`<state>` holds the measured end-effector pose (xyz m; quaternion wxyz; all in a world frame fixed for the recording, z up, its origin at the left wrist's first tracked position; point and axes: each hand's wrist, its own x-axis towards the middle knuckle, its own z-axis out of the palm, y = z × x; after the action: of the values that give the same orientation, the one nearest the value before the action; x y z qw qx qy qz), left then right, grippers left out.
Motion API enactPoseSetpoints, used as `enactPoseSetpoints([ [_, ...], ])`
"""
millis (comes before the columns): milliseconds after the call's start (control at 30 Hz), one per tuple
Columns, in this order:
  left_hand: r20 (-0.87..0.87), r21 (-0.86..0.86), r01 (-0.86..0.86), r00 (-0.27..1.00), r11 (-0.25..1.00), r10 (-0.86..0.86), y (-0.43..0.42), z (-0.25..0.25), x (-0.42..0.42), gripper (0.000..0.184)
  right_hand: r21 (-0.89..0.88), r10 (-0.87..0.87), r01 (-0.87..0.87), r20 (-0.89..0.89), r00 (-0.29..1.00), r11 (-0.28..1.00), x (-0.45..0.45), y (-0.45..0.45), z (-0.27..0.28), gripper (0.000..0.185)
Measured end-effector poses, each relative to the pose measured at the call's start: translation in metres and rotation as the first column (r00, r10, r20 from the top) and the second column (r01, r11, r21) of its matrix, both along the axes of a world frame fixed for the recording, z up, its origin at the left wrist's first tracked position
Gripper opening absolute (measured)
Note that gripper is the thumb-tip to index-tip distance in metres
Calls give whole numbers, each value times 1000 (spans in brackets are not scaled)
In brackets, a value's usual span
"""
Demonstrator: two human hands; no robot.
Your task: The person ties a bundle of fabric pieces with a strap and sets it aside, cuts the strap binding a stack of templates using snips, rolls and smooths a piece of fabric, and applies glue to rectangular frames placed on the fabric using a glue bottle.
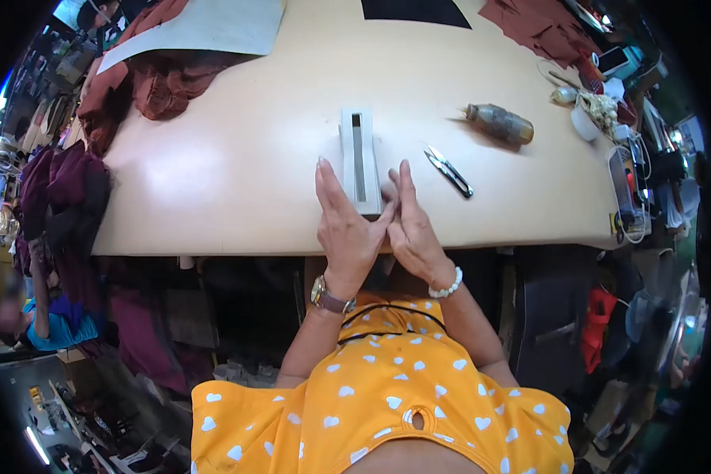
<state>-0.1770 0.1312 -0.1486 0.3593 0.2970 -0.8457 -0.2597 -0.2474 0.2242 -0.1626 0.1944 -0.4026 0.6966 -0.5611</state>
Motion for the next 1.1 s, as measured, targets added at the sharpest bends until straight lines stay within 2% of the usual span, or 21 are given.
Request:
enactPoseSetpoints([
  [133, 1, 77, 19, 1000, 997, -20, 1, 1, 7, 105, -66, 78, -65, 227, 971, 996, 3, -4, 2, 88],
  [233, -6, 85, 30, 1000, 996, -30, -4, -3, 12, 103, -124, 175, -144, 290, 941, 982, 1, -12, -1, 85],
  [333, -19, 28, -6, 1000, 1000, 7, -16, -5, 18, 101, -172, 271, -235, 229, 935, 957, -1, -28, -9, 86],
  [433, -2, 23, -15, 1000, 1000, 15, -26, -7, 29, 97, -114, 313, -295, 194, 930, 949, -3, -36, -2, 87],
  [467, -2, 9, -8, 1000, 1000, 8, -26, -8, 31, 96, -75, 212, -201, 196, 957, 977, 1, -34, 4, 80],
  [500, -1, -6, 2, 1000, 1000, -2, -26, -10, 33, 95, 24, 90, -88, -81, 993, 996, 0, -30, 4, 76],
  [533, -6, 18, 25, 1000, 1000, -25, -25, -13, 33, 96, 87, -14, 49, -361, 932, 995, -3, -25, 4, 72],
  [567, -19, 15, 26, 999, 1000, -26, -26, -15, 33, 95, 110, -88, 196, -615, 783, 974, -7, -19, 4, 68],
  [600, -31, 14, 26, 999, 1000, -26, -27, -16, 32, 94, 90, -168, 345, -741, 649, 934, -13, -12, 1, 54],
  [700, -19, 97, -15, 1000, 995, 17, -33, -14, 32, 91, 125, -225, 627, -865, 448, 769, -41, 20, -3, 48],
  [733, -3, 138, -35, 999, 990, 36, -35, -13, 33, 90, 155, -250, 616, -817, 519, 772, -50, 31, -6, 47],
  [800, -10, 12, -55, 998, 998, 55, -46, -15, 38, 89, 201, -303, 588, -704, 643, 783, -65, 46, -7, 46],
  [867, -17, -79, -93, 996, 993, 92, -64, -20, 42, 88, 189, -322, 547, -637, 700, 816, -72, 51, -4, 45],
  [900, 7, -36, -118, 993, 992, 118, -73, -19, 46, 89, 188, -327, 526, -600, 730, 830, -72, 56, -4, 44],
  [933, 30, 5, -145, 989, 989, 145, -84, -17, 51, 89, 124, -390, 556, -591, 707, 822, -74, 62, -7, 44],
  [1000, 34, -25, -179, 983, 984, 180, -113, -19, 64, 91, -6, -508, 607, -556, 658, 794, -82, 77, -15, 43],
  [1100, 25, -40, -241, 970, 970, 242, -151, -14, 86, 92, -73, -701, 757, -443, 559, 650, -104, 118, -18, 41],
])
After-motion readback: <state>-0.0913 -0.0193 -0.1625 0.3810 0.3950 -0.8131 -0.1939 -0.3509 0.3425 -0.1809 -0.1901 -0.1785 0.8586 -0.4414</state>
